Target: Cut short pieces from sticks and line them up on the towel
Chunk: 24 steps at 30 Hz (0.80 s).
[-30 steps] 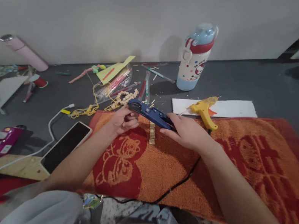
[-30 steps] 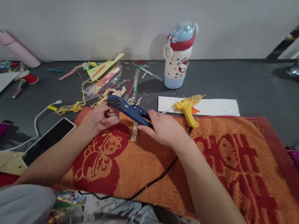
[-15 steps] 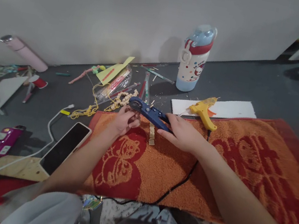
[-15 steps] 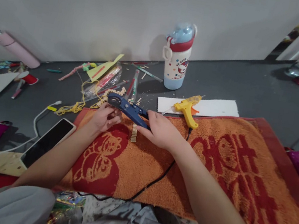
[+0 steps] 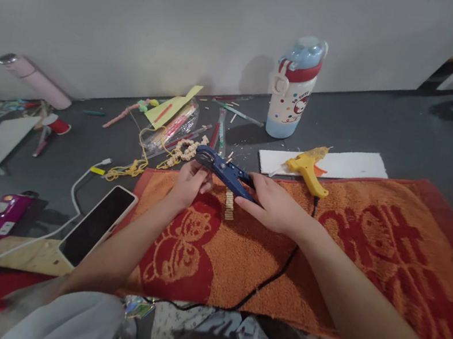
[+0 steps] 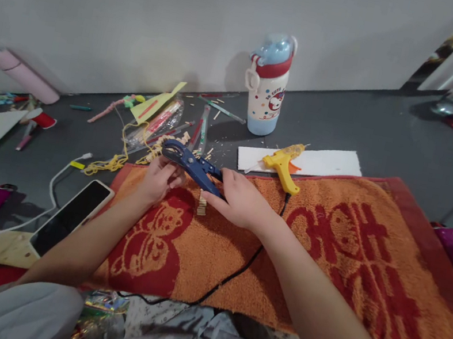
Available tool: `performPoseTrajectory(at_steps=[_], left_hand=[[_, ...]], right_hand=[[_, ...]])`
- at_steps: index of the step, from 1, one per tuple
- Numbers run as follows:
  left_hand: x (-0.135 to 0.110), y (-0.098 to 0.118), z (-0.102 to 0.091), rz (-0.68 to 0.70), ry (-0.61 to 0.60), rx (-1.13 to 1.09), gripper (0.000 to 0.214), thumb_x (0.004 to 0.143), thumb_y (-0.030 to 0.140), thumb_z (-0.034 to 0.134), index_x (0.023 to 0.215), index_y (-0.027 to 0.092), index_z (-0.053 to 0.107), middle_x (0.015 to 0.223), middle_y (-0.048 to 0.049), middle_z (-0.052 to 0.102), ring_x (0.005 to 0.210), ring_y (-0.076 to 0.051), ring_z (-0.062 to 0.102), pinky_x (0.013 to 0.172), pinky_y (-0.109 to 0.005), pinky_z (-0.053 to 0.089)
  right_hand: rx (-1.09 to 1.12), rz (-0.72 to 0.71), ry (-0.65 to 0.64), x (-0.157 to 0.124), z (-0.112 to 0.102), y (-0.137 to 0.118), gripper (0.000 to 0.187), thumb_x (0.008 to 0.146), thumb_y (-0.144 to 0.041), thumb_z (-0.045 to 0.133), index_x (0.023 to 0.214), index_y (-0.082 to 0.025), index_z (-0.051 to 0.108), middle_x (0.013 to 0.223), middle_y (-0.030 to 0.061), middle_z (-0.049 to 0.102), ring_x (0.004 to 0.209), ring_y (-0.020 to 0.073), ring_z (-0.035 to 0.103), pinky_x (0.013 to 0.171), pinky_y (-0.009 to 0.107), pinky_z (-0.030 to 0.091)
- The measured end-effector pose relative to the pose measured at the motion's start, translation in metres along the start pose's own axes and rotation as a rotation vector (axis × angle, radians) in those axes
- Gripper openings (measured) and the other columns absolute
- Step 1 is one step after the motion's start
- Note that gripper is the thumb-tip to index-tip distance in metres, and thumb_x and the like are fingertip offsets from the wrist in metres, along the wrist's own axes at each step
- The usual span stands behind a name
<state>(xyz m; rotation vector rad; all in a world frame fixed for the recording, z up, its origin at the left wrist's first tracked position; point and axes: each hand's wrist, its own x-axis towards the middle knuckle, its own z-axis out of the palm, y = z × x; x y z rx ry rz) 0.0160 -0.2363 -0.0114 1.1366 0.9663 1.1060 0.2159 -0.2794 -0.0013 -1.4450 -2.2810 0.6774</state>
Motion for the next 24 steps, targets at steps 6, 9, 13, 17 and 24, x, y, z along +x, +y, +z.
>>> performPoseTrajectory(at_steps=[6,9,13,17,24], left_hand=[[0.002,0.001,-0.002,-0.009,-0.008,0.056,0.036,0.070,0.035,0.066,0.054,0.017,0.039,0.047,0.0075,0.028,0.038,-0.002,0.025,0.037,-0.017,0.022],[0.002,0.001,-0.003,-0.009,0.001,0.072,0.035,0.071,0.033,0.064,0.054,0.017,0.039,0.047,0.0074,0.028,0.038,-0.002,0.025,0.037,-0.018,0.022],[0.003,0.002,-0.003,0.002,-0.006,0.081,0.034,0.072,0.033,0.064,0.054,0.017,0.039,0.047,0.0072,0.031,0.036,-0.002,0.026,0.036,-0.018,0.020],[0.004,0.003,-0.005,-0.022,0.022,0.083,0.031,0.072,0.032,0.063,0.055,0.017,0.041,0.047,0.0070,0.034,0.035,-0.001,0.029,0.036,-0.018,0.020],[0.002,0.011,-0.006,-0.137,-0.056,-0.047,0.030,0.072,0.029,0.061,0.053,0.015,0.042,0.042,0.0092,0.029,0.028,0.000,0.027,0.036,-0.017,0.021]], right_hand=[[-0.047,-0.015,0.016,-0.001,-0.001,0.000,0.049,0.088,-0.051,0.041,0.114,-0.010,0.045,0.112,0.0184,0.058,0.103,0.0292,0.056,0.086,0.038,0.042],[-0.039,-0.011,-0.004,0.000,-0.001,0.001,0.044,0.089,-0.051,0.039,0.109,-0.012,0.047,0.109,0.0171,0.060,0.098,0.0279,0.057,0.082,0.036,0.044],[-0.068,0.001,-0.026,0.001,-0.004,0.001,0.040,0.089,-0.050,0.038,0.103,-0.014,0.048,0.103,0.0158,0.062,0.091,0.0261,0.059,0.076,0.034,0.044],[-0.100,0.011,-0.040,0.001,-0.006,0.000,0.038,0.090,-0.049,0.038,0.101,-0.014,0.048,0.099,0.0148,0.064,0.086,0.0254,0.061,0.070,0.032,0.043],[-0.171,0.019,-0.063,0.001,-0.006,-0.001,0.037,0.090,-0.050,0.036,0.099,-0.015,0.047,0.094,0.0139,0.065,0.080,0.0249,0.062,0.065,0.030,0.040]])
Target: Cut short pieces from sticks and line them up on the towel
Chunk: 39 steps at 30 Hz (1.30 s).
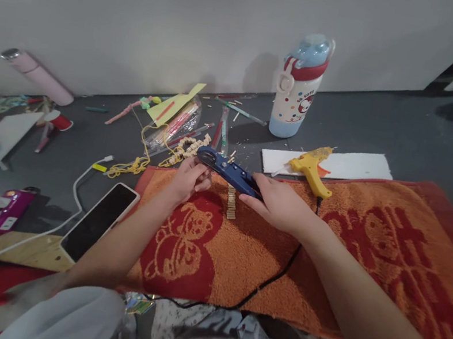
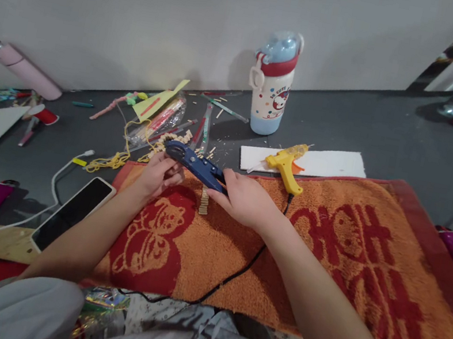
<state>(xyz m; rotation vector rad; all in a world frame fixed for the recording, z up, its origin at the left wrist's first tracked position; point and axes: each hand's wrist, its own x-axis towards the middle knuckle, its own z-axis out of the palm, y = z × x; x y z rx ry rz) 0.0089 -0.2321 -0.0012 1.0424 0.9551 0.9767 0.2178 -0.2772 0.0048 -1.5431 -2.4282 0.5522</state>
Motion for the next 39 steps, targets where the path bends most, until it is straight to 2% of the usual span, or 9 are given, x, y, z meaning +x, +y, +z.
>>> performPoseTrajectory(at_steps=[11,23,29,34,39], left_hand=[[0.0009,0.0073,-0.0028,-0.188,-0.097,-0.179,0.021,0.070,0.016,0.052,0.052,0.015,0.041,0.038,0.0104,0.023,0.023,-0.001,0.023,0.030,-0.013,0.021],[0.0036,0.0090,-0.0060,-0.287,-0.094,-0.229,0.021,0.070,0.012,0.045,0.050,0.015,0.042,0.036,0.0097,0.023,0.023,-0.001,0.020,0.028,-0.014,0.021],[0.0058,0.0065,-0.0052,-0.256,-0.043,-0.192,0.019,0.068,0.016,0.052,0.051,0.014,0.044,0.036,0.0106,0.024,0.023,0.000,0.021,0.029,-0.013,0.020],[0.0046,0.0047,-0.0017,-0.161,-0.018,-0.102,0.020,0.064,0.017,0.058,0.050,0.013,0.044,0.037,0.0093,0.032,0.023,0.001,0.025,0.031,-0.014,0.020],[0.0040,0.0001,0.0017,-0.054,0.037,-0.020,0.025,0.065,0.023,0.061,0.051,0.015,0.042,0.035,0.0108,0.028,0.023,0.000,0.024,0.032,-0.015,0.017]], right_hand=[[-0.067,0.021,-0.029,-0.0011,-0.0029,-0.0034,0.039,0.091,-0.051,0.035,0.098,-0.014,0.047,0.091,0.0145,0.066,0.079,0.0250,0.063,0.061,0.028,0.037],[0.023,0.029,-0.036,0.0004,-0.0021,-0.0009,0.040,0.090,-0.050,0.037,0.100,-0.014,0.050,0.093,0.0149,0.066,0.079,0.0246,0.063,0.063,0.028,0.038],[0.215,0.007,-0.033,0.0025,0.0024,0.0015,0.036,0.090,-0.047,0.039,0.101,-0.016,0.053,0.095,0.0116,0.067,0.083,0.0224,0.062,0.067,0.027,0.040],[0.152,0.035,-0.021,0.0017,0.0025,-0.0007,0.039,0.089,-0.050,0.040,0.101,-0.015,0.052,0.094,0.0126,0.066,0.082,0.0237,0.062,0.066,0.028,0.039],[0.073,0.043,-0.042,0.0005,-0.0011,-0.0040,0.040,0.090,-0.050,0.037,0.101,-0.014,0.051,0.092,0.0130,0.066,0.079,0.0237,0.062,0.063,0.028,0.038]])
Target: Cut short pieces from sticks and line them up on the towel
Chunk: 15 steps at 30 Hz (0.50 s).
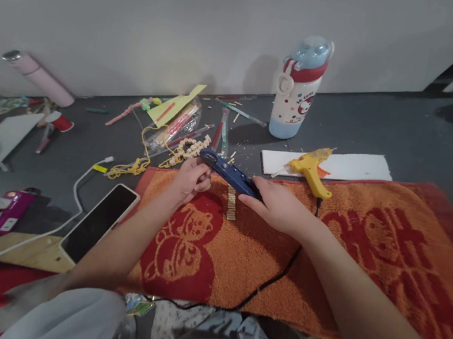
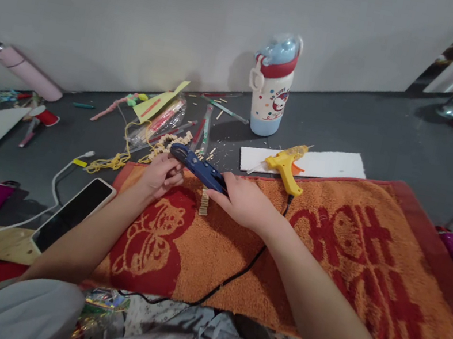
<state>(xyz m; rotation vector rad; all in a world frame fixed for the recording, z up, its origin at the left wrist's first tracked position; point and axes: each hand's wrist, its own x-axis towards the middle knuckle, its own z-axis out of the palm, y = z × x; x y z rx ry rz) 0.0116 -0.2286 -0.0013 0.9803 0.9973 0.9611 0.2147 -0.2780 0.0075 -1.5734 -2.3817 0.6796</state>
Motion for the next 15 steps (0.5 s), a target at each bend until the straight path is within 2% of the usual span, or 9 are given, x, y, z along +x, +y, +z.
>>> performPoseTrajectory(at_steps=[5,10,15], left_hand=[[0.002,-0.006,0.003,0.070,0.071,0.071,0.032,0.067,0.032,0.064,0.053,0.016,0.039,0.034,0.0117,0.028,0.024,0.000,0.024,0.034,-0.016,0.017],[0.004,-0.011,0.002,0.126,0.122,0.109,0.039,0.065,0.041,0.068,0.055,0.016,0.039,0.039,0.0102,0.036,0.026,0.001,0.026,0.034,-0.016,0.017],[0.005,-0.009,-0.003,0.090,0.040,0.072,0.038,0.067,0.040,0.067,0.054,0.016,0.040,0.036,0.0116,0.026,0.026,0.000,0.024,0.035,-0.016,0.019]], right_hand=[[-0.045,0.008,0.013,-0.001,0.000,-0.003,0.043,0.091,-0.050,0.036,0.102,-0.012,0.051,0.092,0.0153,0.066,0.082,0.0262,0.063,0.064,0.029,0.039],[-0.012,0.008,0.027,0.000,0.003,-0.002,0.043,0.091,-0.049,0.036,0.105,-0.012,0.052,0.095,0.0148,0.067,0.083,0.0262,0.064,0.065,0.029,0.039],[-0.051,0.015,0.050,0.000,0.001,-0.005,0.041,0.091,-0.049,0.036,0.099,-0.013,0.053,0.088,0.0144,0.067,0.078,0.0244,0.064,0.062,0.028,0.038]])
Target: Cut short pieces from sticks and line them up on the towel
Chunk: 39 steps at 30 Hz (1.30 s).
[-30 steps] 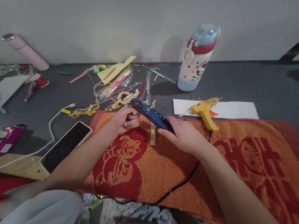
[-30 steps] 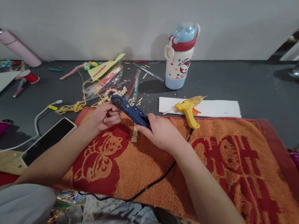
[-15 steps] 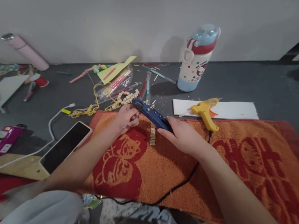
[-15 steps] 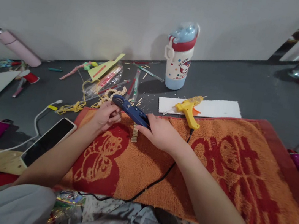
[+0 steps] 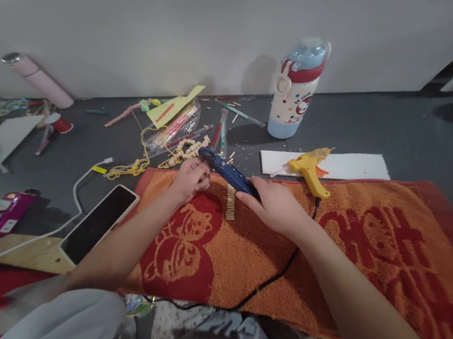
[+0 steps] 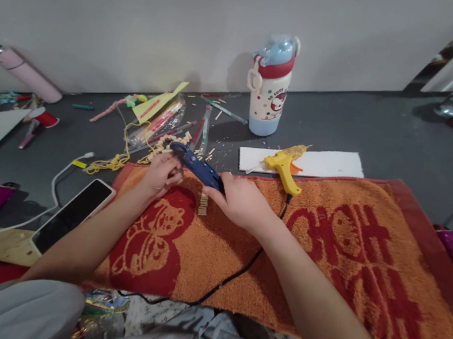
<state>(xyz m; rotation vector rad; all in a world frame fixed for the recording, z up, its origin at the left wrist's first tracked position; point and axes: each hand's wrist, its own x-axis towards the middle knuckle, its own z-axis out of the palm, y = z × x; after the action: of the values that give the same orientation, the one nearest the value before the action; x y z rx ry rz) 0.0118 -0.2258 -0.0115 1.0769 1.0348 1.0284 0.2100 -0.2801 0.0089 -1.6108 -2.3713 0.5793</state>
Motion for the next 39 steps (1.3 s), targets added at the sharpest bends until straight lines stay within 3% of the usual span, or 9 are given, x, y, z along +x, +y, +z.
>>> performPoseTrajectory(at_steps=[5,12,16,20,39], left_hand=[[-0.001,0.006,-0.001,-0.012,-0.080,-0.023,0.035,0.070,0.039,0.064,0.054,0.016,0.043,0.037,0.0104,0.027,0.027,0.000,0.024,0.036,-0.016,0.021],[0.001,0.002,-0.002,0.075,-0.019,0.056,0.035,0.069,0.045,0.066,0.061,0.016,0.050,0.037,0.0107,0.026,0.029,-0.001,0.025,0.036,-0.016,0.018],[0.001,-0.001,-0.004,0.158,0.033,0.116,0.032,0.072,0.045,0.065,0.065,0.016,0.052,0.044,0.0081,0.039,0.031,-0.001,0.028,0.036,-0.018,0.017],[-0.001,0.001,-0.001,0.178,0.084,0.132,0.030,0.072,0.040,0.065,0.062,0.018,0.047,0.043,0.0089,0.033,0.033,-0.002,0.028,0.038,-0.019,0.020],[-0.006,0.001,-0.004,0.316,0.164,0.359,0.025,0.074,0.024,0.061,0.055,0.017,0.045,0.046,0.0059,0.039,0.045,-0.006,0.034,0.048,-0.020,0.026]], right_hand=[[0.068,0.039,0.016,0.001,0.000,0.001,0.039,0.091,-0.049,0.036,0.091,-0.015,0.054,0.087,0.0129,0.067,0.079,0.0243,0.063,0.063,0.028,0.039],[0.345,0.108,0.029,0.003,0.005,0.015,0.043,0.089,-0.054,0.035,0.099,-0.016,0.052,0.098,0.0119,0.066,0.088,0.0231,0.061,0.070,0.029,0.043],[0.266,0.061,0.006,0.000,0.002,0.010,0.043,0.086,-0.053,0.042,0.102,-0.014,0.051,0.098,0.0127,0.065,0.087,0.0247,0.061,0.071,0.031,0.043],[0.204,0.005,0.008,-0.002,0.000,0.004,0.041,0.085,-0.049,0.046,0.105,-0.014,0.050,0.098,0.0131,0.063,0.088,0.0258,0.060,0.072,0.032,0.042],[0.085,-0.052,0.118,-0.002,0.007,0.006,0.047,0.087,-0.049,0.043,0.114,-0.010,0.046,0.108,0.0179,0.060,0.100,0.0298,0.056,0.082,0.037,0.042]])
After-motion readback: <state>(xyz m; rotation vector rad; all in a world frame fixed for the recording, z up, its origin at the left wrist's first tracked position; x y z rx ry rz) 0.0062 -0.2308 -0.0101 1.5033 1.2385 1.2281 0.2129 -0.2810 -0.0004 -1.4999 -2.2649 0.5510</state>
